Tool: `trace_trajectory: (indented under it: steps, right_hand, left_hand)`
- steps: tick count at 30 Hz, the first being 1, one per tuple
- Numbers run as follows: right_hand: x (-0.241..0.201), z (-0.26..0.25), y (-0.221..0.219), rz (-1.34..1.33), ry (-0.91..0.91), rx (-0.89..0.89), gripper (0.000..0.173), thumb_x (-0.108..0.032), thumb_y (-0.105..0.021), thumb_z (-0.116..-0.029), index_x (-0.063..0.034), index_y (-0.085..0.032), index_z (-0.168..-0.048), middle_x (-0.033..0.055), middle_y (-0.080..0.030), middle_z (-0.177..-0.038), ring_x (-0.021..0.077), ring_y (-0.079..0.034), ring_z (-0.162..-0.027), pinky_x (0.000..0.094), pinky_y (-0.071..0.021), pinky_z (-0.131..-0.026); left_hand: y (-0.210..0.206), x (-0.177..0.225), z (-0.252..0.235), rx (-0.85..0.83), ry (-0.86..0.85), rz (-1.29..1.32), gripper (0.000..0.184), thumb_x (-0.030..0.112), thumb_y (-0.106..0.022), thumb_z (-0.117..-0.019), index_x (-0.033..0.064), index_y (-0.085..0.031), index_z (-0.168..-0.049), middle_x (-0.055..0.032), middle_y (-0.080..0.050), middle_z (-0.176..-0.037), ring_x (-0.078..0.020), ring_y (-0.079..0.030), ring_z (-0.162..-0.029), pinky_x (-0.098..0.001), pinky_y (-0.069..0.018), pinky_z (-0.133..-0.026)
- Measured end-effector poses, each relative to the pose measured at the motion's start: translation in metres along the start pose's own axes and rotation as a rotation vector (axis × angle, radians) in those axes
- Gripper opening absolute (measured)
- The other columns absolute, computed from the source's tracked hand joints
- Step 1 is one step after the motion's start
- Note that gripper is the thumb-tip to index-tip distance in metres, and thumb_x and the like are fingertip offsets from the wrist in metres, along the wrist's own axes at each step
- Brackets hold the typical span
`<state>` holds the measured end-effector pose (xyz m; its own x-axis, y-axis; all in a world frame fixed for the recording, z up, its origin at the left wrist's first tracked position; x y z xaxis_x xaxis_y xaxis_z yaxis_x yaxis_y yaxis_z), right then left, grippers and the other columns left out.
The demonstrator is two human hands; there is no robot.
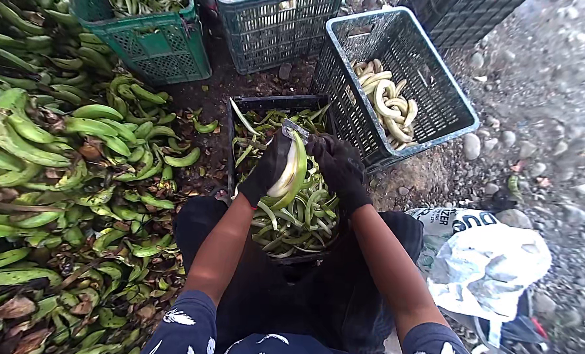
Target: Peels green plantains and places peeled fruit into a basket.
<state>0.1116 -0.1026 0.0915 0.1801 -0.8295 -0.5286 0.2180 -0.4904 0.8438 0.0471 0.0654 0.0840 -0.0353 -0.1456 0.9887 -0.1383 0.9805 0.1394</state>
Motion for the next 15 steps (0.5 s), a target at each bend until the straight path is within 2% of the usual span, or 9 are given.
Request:
trace_trajectory:
  steps: [2,3,4,5,8,10,11,12,15]
  right_hand:
    - [0.007,-0.012,0.004,-0.099,0.043,-0.089,0.055,-0.058,-0.036,-0.104,-0.0222,-0.071,-0.127,0.0123,-0.072,-0.116,0.0336,-0.065,-0.114,0.0649,-0.047,-0.09]
    - [0.011,-0.016,0.005,-0.121,0.048,-0.125,0.057,-0.06,-0.034,-0.104,-0.021,-0.072,-0.122,0.0108,-0.073,-0.111,0.0319,-0.066,-0.109,0.0643,-0.0475,-0.086]
    - [0.016,-0.019,0.004,-0.132,0.037,-0.154,0.061,-0.064,-0.031,-0.1029,-0.0208,-0.071,-0.119,0.0096,-0.073,-0.109,0.0306,-0.067,-0.107,0.0639,-0.0485,-0.084]
    - [0.02,-0.02,0.002,-0.164,0.009,-0.171,0.065,-0.067,-0.029,-0.1019,-0.02,-0.071,-0.12,0.0097,-0.072,-0.109,0.03,-0.067,-0.107,0.0636,-0.0488,-0.084]
    - [0.029,-0.015,-0.01,-0.264,-0.041,-0.083,0.07,-0.071,-0.028,-0.1005,-0.0175,-0.069,-0.119,0.0101,-0.071,-0.104,0.0285,-0.066,-0.102,0.0605,-0.0488,-0.086]
    - [0.024,-0.009,-0.021,-0.228,0.063,-0.014,0.065,-0.067,-0.036,-0.0992,-0.0185,-0.068,-0.129,0.0129,-0.07,-0.117,0.033,-0.063,-0.114,0.0621,-0.0477,-0.093]
    - [0.017,-0.003,-0.025,-0.194,0.151,-0.002,0.064,-0.065,-0.043,-0.096,-0.019,-0.066,-0.135,0.0176,-0.067,-0.126,0.0402,-0.059,-0.122,0.0661,-0.0458,-0.095]
    - [0.011,0.003,-0.028,-0.155,0.282,0.046,0.064,-0.062,-0.054,-0.092,-0.0175,-0.066,-0.136,0.0236,-0.065,-0.125,0.0478,-0.057,-0.121,0.0692,-0.0452,-0.091]
    - [0.007,0.012,-0.04,-0.127,0.651,0.262,0.064,-0.059,-0.074,-0.0781,-0.0198,-0.072,-0.129,0.0204,-0.067,-0.118,0.0444,-0.057,-0.118,0.0641,-0.04,-0.098]
  left_hand:
    - [-0.005,0.017,0.005,-0.193,0.033,-0.193,0.054,0.03,-0.026,-0.1111,-0.0055,-0.04,-0.149,-0.022,-0.053,-0.143,-0.0174,-0.051,-0.133,-0.0342,-0.0383,-0.115]
    - [-0.008,0.021,0.004,-0.268,0.09,-0.238,0.058,0.036,-0.026,-0.1107,-0.0013,-0.037,-0.153,-0.0199,-0.054,-0.144,-0.0178,-0.053,-0.132,-0.037,-0.0403,-0.114]
    - [-0.009,0.018,0.003,-0.284,0.131,-0.212,0.059,0.039,-0.025,-0.1106,0.0016,-0.036,-0.154,-0.0161,-0.059,-0.137,-0.0154,-0.059,-0.124,-0.0362,-0.0468,-0.108]
    - [-0.009,0.011,-0.001,-0.227,0.14,-0.129,0.056,0.039,-0.022,-0.1106,0.0019,-0.04,-0.149,-0.0118,-0.066,-0.117,-0.0133,-0.067,-0.103,-0.0343,-0.0563,-0.093]
    - [0.0,-0.009,-0.013,0.063,0.266,0.367,0.06,0.046,-0.013,-0.1108,0.0042,-0.053,-0.124,-0.0091,-0.069,-0.09,-0.0178,-0.068,-0.072,-0.0352,-0.0605,-0.063]
    - [0.008,-0.013,-0.015,0.198,0.34,0.692,0.06,0.056,-0.015,-0.1087,0.0109,-0.055,-0.115,-0.0065,-0.069,-0.082,-0.0141,-0.067,-0.062,-0.0283,-0.0571,-0.051]
    - [0.013,-0.019,-0.015,0.229,0.343,0.82,0.057,0.055,-0.019,-0.1085,0.012,-0.057,-0.111,-0.0054,-0.066,-0.077,-0.0136,-0.065,-0.061,-0.0293,-0.0569,-0.053]
    - [0.018,-0.024,-0.014,0.226,0.351,0.942,0.052,0.05,-0.022,-0.1087,0.0122,-0.057,-0.108,-0.0052,-0.066,-0.078,-0.0144,-0.065,-0.065,-0.0317,-0.058,-0.059]
    - [0.029,-0.029,-0.014,0.234,0.448,1.157,0.052,0.046,-0.024,-0.108,0.0104,-0.056,-0.089,-0.0011,-0.056,-0.062,-0.0093,-0.056,-0.047,-0.0216,-0.0502,-0.043]
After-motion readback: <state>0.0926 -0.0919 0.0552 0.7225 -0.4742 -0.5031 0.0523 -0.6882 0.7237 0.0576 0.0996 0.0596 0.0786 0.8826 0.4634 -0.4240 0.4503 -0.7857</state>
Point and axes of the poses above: each hand's wrist, its own z-axis away from the middle knuckle, its own y-axis out of the back of the hand, x = y × z, the point moved 2 cm from there along -z, towards the middle knuckle
